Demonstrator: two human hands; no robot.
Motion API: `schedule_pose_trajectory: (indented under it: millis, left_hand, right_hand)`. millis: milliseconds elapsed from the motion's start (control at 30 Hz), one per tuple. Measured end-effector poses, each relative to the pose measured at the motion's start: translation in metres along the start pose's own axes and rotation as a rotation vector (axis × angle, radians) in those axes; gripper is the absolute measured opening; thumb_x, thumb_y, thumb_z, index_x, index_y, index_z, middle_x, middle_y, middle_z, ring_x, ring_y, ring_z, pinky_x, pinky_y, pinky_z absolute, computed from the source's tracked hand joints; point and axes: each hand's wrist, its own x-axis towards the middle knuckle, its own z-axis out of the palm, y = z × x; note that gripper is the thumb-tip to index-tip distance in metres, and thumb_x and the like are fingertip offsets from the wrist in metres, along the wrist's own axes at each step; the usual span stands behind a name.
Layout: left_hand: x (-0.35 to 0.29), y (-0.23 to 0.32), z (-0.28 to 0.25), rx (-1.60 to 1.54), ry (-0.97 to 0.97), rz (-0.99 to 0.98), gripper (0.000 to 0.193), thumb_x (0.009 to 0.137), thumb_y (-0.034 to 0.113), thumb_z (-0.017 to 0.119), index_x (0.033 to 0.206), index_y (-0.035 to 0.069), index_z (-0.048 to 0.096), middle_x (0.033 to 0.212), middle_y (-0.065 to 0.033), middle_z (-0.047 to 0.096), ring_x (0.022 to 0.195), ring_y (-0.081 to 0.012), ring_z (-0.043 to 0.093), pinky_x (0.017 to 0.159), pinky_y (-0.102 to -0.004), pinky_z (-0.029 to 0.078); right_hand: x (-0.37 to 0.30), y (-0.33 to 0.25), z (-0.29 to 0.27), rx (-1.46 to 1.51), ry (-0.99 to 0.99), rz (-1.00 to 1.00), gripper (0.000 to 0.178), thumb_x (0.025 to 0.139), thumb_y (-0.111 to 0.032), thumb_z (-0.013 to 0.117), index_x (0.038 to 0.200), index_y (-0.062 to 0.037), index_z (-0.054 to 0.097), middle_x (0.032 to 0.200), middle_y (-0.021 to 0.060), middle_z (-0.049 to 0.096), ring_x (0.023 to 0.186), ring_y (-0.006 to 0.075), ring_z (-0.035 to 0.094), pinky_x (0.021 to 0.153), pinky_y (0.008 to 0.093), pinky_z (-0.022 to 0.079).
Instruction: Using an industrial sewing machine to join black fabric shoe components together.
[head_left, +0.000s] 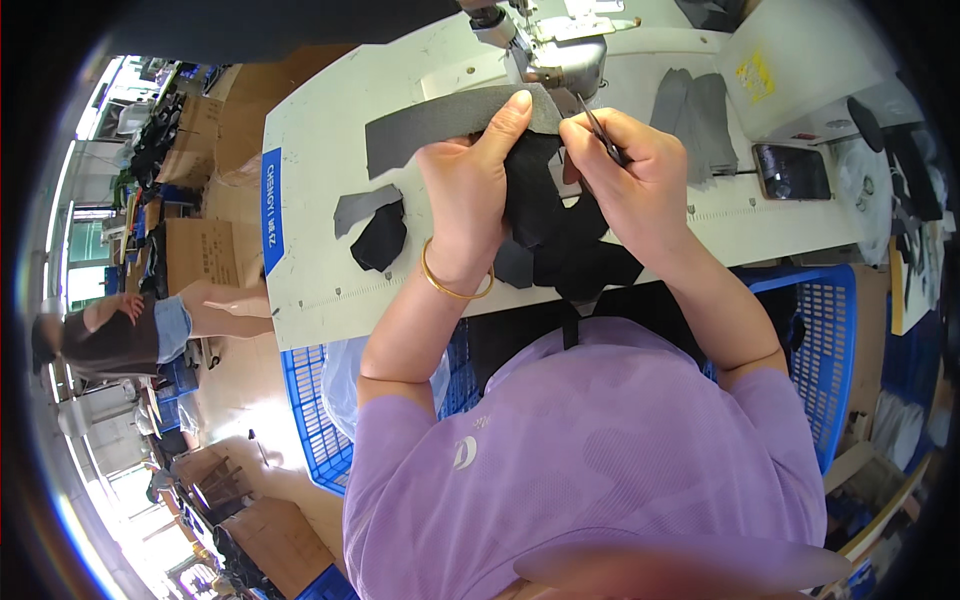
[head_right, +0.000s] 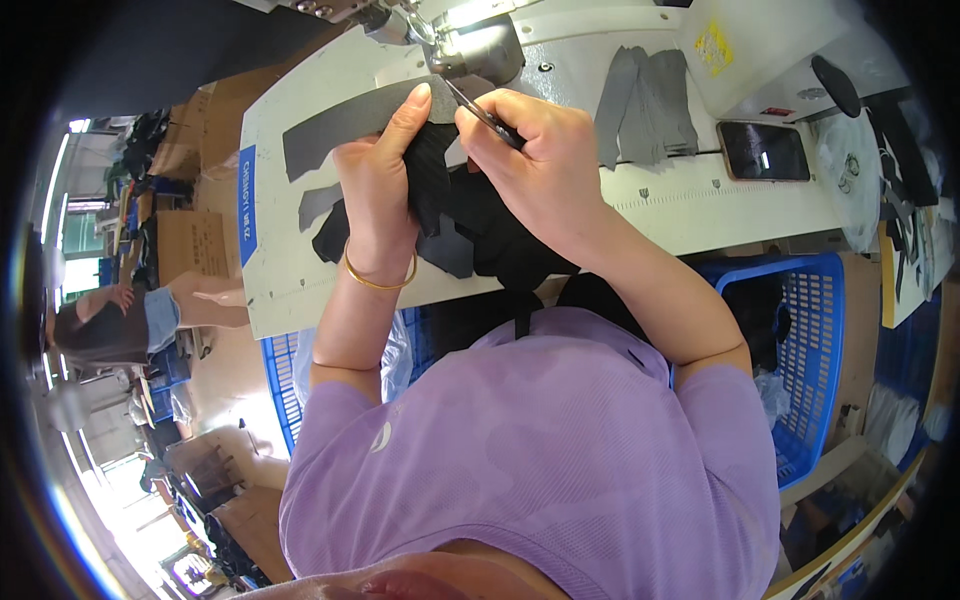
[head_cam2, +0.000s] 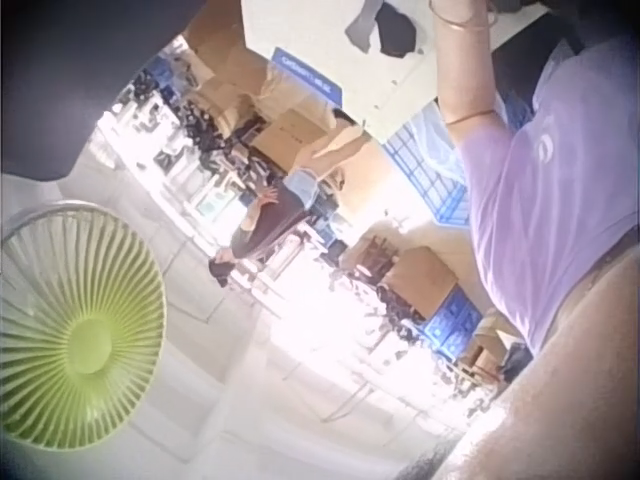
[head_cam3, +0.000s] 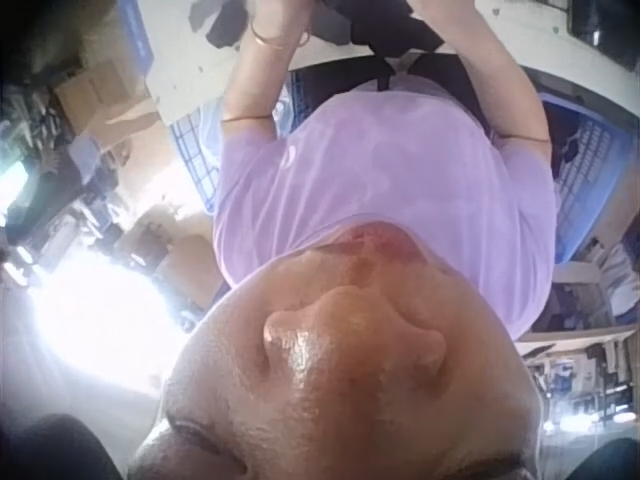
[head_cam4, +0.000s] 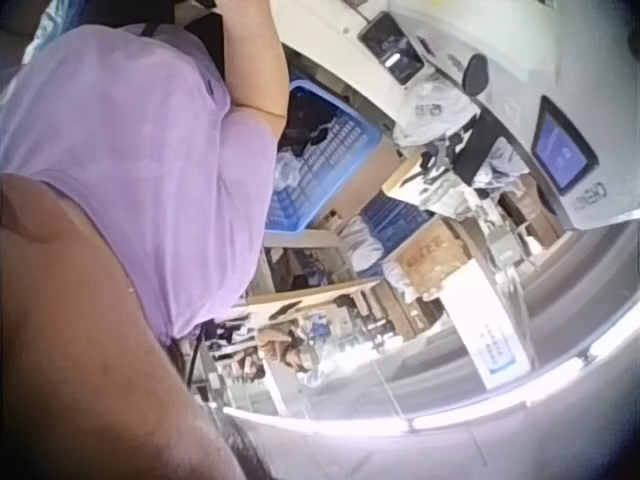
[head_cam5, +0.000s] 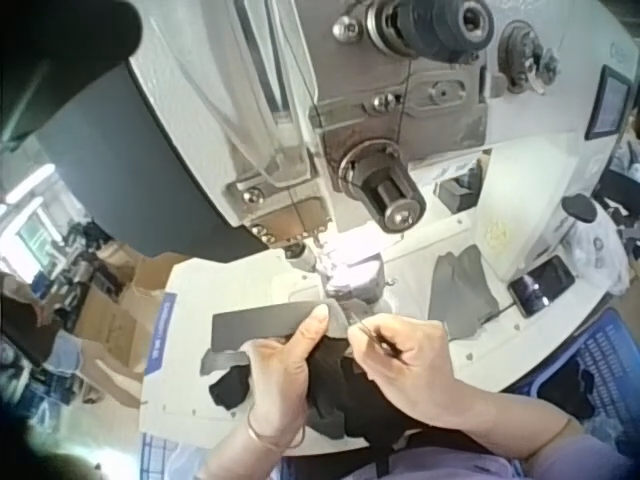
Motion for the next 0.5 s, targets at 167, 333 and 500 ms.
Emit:
schedule_pose_trajectory:
  millis: [167,333,500]
  left_hand:
    - [0.018,0.005,0.005,-0.039,-0.071,0.021,0.013,0.087,0.007,0.071,0.083,-0.005,0.069,0.075,-0.0050,0.067,0.059,-0.0097,0.059,0.051,-0.0236,0.046]
    - [0.034,0.015,0.009,0.024,-0.100,0.009,0.011,0.085,0.004,0.070,0.086,-0.007,0.069,0.077,-0.0071,0.068,0.060,-0.0113,0.060,0.052,-0.0235,0.047]
    - [0.043,0.017,0.008,-0.001,-0.121,0.112,0.009,0.083,0.002,0.071,0.087,-0.006,0.069,0.077,-0.0074,0.067,0.061,-0.0110,0.061,0.053,-0.0236,0.048]
  right_hand:
    - [0.013,0.002,0.007,0.062,0.071,0.051,0.028,0.090,-0.025,0.062,0.074,-0.0016,0.066,0.055,0.0002,0.060,0.049,0.0051,0.052,0.048,0.0237,0.040]
    - [0.024,0.006,0.009,0.135,0.088,0.102,0.030,0.090,-0.024,0.059,0.070,-0.0028,0.065,0.053,-0.0021,0.057,0.047,0.0029,0.046,0.046,0.0229,0.035]
    - [0.029,0.007,0.013,0.177,0.091,0.060,0.030,0.090,-0.022,0.059,0.068,-0.0023,0.063,0.052,-0.0020,0.056,0.047,0.0026,0.044,0.046,0.0234,0.034]
